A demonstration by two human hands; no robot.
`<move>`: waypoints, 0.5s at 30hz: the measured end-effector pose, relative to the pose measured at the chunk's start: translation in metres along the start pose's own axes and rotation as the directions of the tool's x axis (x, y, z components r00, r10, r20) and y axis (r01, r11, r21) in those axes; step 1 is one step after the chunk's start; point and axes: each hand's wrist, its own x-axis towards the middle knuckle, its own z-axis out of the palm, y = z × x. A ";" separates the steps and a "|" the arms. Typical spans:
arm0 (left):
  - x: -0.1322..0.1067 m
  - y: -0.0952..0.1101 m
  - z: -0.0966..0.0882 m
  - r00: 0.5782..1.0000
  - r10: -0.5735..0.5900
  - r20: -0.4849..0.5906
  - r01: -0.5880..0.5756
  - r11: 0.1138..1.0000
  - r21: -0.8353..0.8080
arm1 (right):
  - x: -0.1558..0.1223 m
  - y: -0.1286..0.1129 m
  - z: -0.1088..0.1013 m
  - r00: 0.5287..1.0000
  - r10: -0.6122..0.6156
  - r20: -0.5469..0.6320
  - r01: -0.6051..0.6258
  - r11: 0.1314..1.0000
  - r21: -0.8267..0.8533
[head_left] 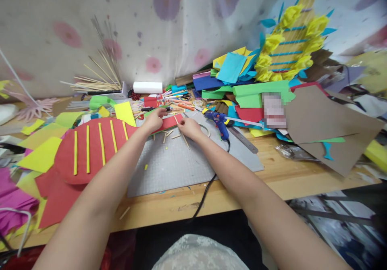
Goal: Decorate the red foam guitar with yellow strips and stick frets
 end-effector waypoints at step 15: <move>-0.002 -0.004 -0.001 0.999 0.005 0.052 -0.009 0.997 0.077 | -0.004 -0.006 -0.002 0.999 0.036 0.034 -0.035 0.999 -0.029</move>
